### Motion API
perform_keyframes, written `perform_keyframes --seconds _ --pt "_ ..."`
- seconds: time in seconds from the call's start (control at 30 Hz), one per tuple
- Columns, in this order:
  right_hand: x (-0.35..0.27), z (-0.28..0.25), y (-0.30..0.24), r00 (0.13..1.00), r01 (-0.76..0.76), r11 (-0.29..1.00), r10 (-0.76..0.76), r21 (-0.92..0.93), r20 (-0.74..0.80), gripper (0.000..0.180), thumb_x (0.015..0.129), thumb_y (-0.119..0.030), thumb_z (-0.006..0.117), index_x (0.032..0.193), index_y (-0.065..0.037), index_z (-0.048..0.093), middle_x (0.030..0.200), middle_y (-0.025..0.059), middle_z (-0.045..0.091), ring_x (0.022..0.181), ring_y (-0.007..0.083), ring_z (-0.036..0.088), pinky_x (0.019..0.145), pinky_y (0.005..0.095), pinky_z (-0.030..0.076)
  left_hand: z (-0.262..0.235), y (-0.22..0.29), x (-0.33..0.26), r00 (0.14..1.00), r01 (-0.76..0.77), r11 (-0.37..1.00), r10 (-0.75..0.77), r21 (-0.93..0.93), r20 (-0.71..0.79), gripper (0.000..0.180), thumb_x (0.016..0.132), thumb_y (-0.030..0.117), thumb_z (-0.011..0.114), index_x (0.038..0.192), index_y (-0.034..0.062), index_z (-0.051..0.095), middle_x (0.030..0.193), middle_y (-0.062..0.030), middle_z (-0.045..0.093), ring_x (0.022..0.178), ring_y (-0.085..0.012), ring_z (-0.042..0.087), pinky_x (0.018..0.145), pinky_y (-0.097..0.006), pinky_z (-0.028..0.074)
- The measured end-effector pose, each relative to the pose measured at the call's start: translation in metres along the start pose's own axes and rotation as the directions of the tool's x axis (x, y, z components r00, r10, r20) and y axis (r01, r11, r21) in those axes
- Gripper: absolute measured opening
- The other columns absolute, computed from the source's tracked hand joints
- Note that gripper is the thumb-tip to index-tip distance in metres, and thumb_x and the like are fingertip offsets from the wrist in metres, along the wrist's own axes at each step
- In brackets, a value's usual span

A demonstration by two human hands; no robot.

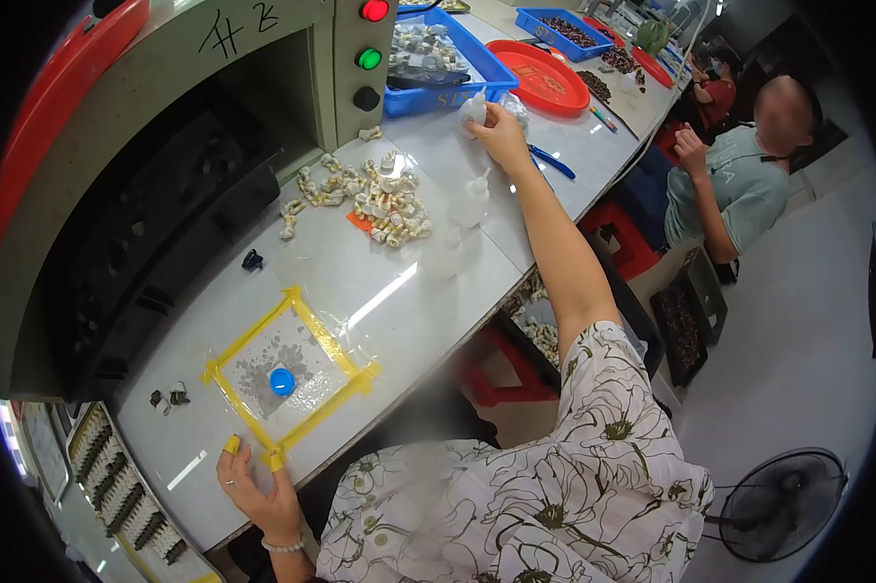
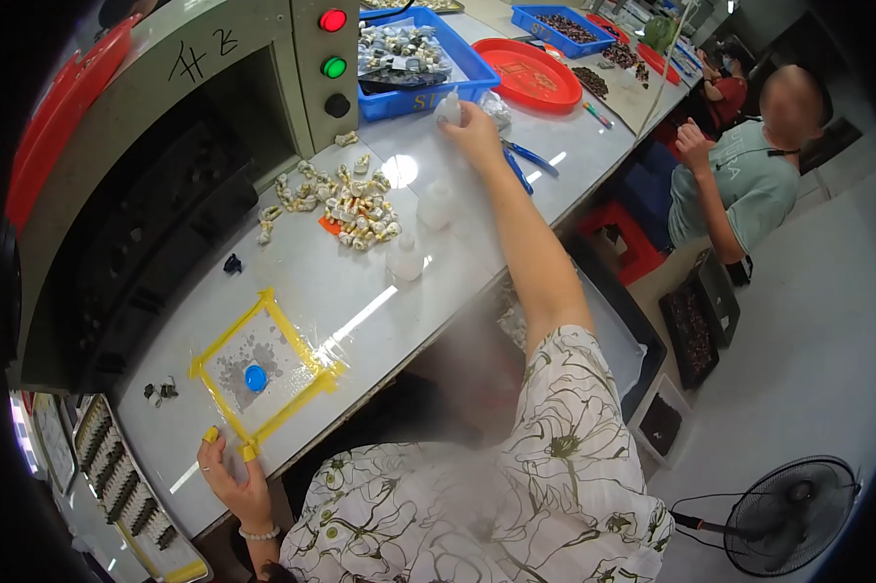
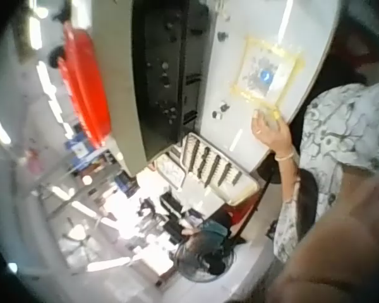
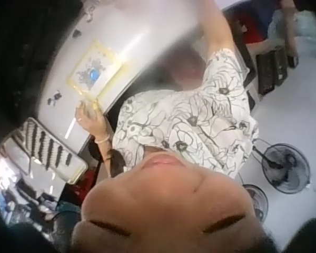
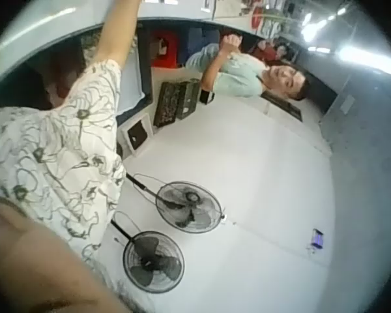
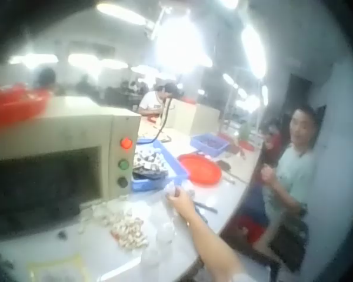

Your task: The person assembles plastic figurines at an assembly bench by applying glue from a glue bottle, then sorts the completed figurines into sorting trays and plastic bags.

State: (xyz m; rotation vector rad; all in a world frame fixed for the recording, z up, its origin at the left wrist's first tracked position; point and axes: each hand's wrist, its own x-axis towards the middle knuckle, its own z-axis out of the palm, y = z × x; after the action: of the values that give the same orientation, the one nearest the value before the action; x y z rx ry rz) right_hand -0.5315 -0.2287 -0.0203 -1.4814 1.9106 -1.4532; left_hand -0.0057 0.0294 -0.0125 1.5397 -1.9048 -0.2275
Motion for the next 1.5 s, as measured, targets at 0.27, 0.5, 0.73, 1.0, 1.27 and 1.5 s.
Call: perform_keyframes --seconds 0.27,0.5,0.73,1.0,1.27,1.5 --pt "-0.129 -0.034 -0.077 0.988 -0.01 1.0 0.006 0.02 0.157 0.05 0.073 -0.011 0.062 0.119 0.0 0.048 0.107 0.0082 0.056 0.096 0.0156 0.053 0.079 0.0259 0.042 -0.007 -0.002 -0.004 1.0 0.013 1.0 -0.013 0.005 0.003 0.041 0.065 -0.001 0.056 0.105 -0.0019 0.048 0.113 -0.0214 0.046 0.107 -0.0365 0.042 0.092 -0.042 0.033" --pt "-0.145 -0.01 -0.099 0.956 -0.145 0.975 0.182 -0.169 0.23 0.043 0.069 -0.019 0.068 0.107 -0.003 0.057 0.086 0.0044 0.061 0.076 0.0123 0.056 0.066 0.0257 0.044 -0.005 -0.004 -0.004 1.0 0.002 1.0 -0.002 -0.005 0.025 0.042 0.065 -0.001 0.057 0.106 -0.0014 0.048 0.113 -0.0211 0.046 0.107 -0.0365 0.042 0.091 -0.042 0.034" --pt "-0.078 0.023 -0.078 0.987 0.053 0.988 -0.03 -0.147 0.157 0.033 0.068 -0.023 0.07 0.092 -0.002 0.062 0.078 0.0043 0.063 0.064 0.0111 0.056 0.06 0.026 0.045 -0.003 -0.002 -0.002 1.0 -0.024 1.0 0.024 0.012 0.012 0.042 0.066 0.0 0.058 0.107 -0.0011 0.048 0.113 -0.0212 0.046 0.106 -0.0365 0.043 0.091 -0.042 0.034" --pt "-0.038 0.045 -0.062 0.995 0.098 0.928 -0.091 -0.359 0.038 0.04 0.07 -0.025 0.068 0.098 0.001 0.058 0.092 0.016 0.063 0.081 0.0234 0.062 0.07 0.0319 0.047 -0.001 -0.001 0.0 1.0 -0.021 1.0 0.021 0.011 0.003 0.041 0.065 -0.001 0.056 0.106 -0.0013 0.048 0.112 -0.0214 0.049 0.105 -0.0365 0.044 0.091 -0.042 0.035" --pt "-0.185 -0.004 -0.099 0.987 -0.113 0.877 0.046 0.467 0.152 0.056 0.079 -0.015 0.061 0.128 0.001 0.038 0.114 0.0143 0.055 0.104 0.0206 0.053 0.089 0.0282 0.039 -0.004 -0.002 0.001 1.0 0.002 1.0 -0.003 0.011 0.021 0.042 0.065 -0.001 0.057 0.107 -0.0008 0.047 0.113 -0.0211 0.048 0.105 -0.0362 0.044 0.092 -0.042 0.034" --pt "-0.211 0.021 -0.101 0.989 -0.037 0.999 0.033 0.024 0.144 0.062 0.069 -0.018 0.072 0.121 0.0 0.044 0.103 0.0116 0.059 0.092 0.014 0.056 0.077 0.0262 0.045 -0.005 -0.001 0.004 1.0 -0.023 0.997 0.024 -0.077 0.008 0.04 0.068 -0.001 0.059 0.106 -0.0008 0.048 0.113 -0.0199 0.049 0.106 -0.0342 0.045 0.093 -0.041 0.034"
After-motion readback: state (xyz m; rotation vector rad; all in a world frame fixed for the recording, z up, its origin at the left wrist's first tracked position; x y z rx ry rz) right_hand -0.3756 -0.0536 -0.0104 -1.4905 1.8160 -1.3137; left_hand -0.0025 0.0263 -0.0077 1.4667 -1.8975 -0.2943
